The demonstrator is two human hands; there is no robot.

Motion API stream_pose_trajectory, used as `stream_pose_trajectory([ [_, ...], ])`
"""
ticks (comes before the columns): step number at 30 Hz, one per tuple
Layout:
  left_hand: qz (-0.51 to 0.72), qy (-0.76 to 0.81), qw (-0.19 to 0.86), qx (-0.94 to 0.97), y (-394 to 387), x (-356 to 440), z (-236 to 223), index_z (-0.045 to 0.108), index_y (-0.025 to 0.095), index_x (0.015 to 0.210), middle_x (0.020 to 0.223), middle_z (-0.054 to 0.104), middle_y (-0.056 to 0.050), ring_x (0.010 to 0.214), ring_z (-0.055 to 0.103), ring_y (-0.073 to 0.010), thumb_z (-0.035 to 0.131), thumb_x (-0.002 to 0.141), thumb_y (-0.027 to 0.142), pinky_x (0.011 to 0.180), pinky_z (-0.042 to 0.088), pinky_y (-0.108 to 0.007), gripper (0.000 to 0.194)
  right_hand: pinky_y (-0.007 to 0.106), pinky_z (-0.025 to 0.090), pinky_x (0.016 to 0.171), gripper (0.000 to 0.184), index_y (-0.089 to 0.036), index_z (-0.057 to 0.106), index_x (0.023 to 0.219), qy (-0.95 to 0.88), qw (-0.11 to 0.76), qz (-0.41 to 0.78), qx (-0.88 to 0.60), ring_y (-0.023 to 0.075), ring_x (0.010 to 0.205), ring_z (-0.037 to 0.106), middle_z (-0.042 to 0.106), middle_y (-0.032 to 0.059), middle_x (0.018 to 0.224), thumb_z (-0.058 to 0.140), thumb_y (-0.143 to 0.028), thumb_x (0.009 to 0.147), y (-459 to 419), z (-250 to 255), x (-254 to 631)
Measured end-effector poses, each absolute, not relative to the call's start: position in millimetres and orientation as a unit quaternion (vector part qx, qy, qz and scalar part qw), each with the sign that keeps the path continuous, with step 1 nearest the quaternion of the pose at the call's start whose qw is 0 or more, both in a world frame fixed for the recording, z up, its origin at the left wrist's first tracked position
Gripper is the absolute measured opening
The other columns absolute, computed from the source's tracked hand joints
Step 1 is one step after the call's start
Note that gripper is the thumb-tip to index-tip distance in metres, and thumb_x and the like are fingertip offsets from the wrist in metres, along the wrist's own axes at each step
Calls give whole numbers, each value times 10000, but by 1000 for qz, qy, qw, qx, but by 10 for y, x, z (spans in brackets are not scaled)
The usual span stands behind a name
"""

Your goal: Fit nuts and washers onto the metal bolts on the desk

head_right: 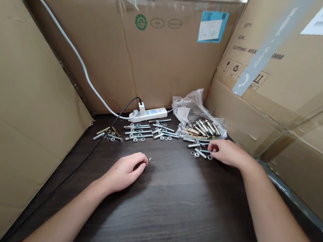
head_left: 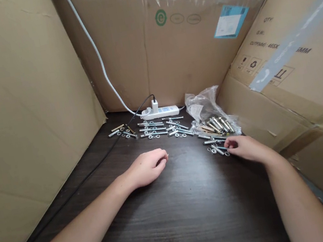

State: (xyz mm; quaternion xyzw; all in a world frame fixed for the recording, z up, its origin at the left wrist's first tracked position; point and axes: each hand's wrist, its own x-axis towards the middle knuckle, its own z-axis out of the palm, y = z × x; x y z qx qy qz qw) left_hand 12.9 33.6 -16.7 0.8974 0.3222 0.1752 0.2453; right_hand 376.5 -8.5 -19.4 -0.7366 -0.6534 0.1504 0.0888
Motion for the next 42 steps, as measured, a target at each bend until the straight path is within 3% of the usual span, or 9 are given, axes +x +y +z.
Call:
stream_pose_trajectory([
  [5, 170, 318, 242, 901, 340, 126, -174, 564, 205, 856, 871, 613, -1, 785, 554, -146, 398, 897, 234, 721, 425, -258, 173, 251, 376, 588, 105, -204, 611, 780, -684, 91, 199, -696, 148, 636, 550, 642, 2, 727, 528, -213, 716, -77, -168, 3595],
  [14, 169, 324, 240, 899, 307, 147, -162, 560, 210, 908, 905, 610, -9, 806, 557, -155, 419, 891, 226, 726, 433, -267, 143, 254, 368, 623, 103, -202, 603, 840, -742, 140, 168, -634, 153, 694, 536, 619, 23, 801, 529, -208, 770, -70, -189, 2885],
  [20, 175, 301, 214, 913, 232, 193, -127, 544, 237, 1085, 1068, 549, -34, 1014, 499, -188, 451, 891, 208, 877, 417, -311, 217, 267, 394, 600, 125, -196, 600, 881, -738, 211, 179, -616, 141, 633, 523, 618, 25, 810, 537, -261, 793, -100, -133, 2886],
  [23, 150, 297, 206, 920, 221, 205, -151, 531, 241, 1143, 1113, 528, -45, 1028, 478, -202, 480, 892, 244, 894, 405, -335, 256, 254, 394, 509, 126, -185, 548, 852, -659, 189, 268, -677, 131, 534, 522, 549, -16, 645, 539, -296, 792, -135, -102, 3154],
  [28, 124, 307, 179, 927, 252, 217, -231, 547, 228, 1065, 1056, 531, -37, 960, 473, -202, 486, 900, 279, 834, 402, -338, 184, 254, 468, 498, 122, -189, 464, 841, -576, 177, 443, -664, 103, 534, 562, 534, -18, 747, 509, -301, 825, -156, -132, 3382],
  [34, 130, 315, 150, 928, 236, 251, -238, 535, 194, 894, 947, 541, -36, 867, 478, -187, 438, 900, 223, 763, 395, -317, 102, 256, 490, 547, 217, -189, 438, 898, -559, 231, 546, -580, 84, 562, 557, 549, -21, 774, 535, -373, 836, -150, -126, 3091],
  [42, 140, 333, 120, 925, 235, 288, -297, 519, 201, 916, 946, 546, -28, 863, 489, -188, 493, 876, 262, 751, 396, -313, 77, 271, 500, 632, 301, -204, 424, 918, -556, 329, 597, -476, 100, 647, 587, 571, -14, 800, 586, -439, 822, -170, -239, 2544],
])
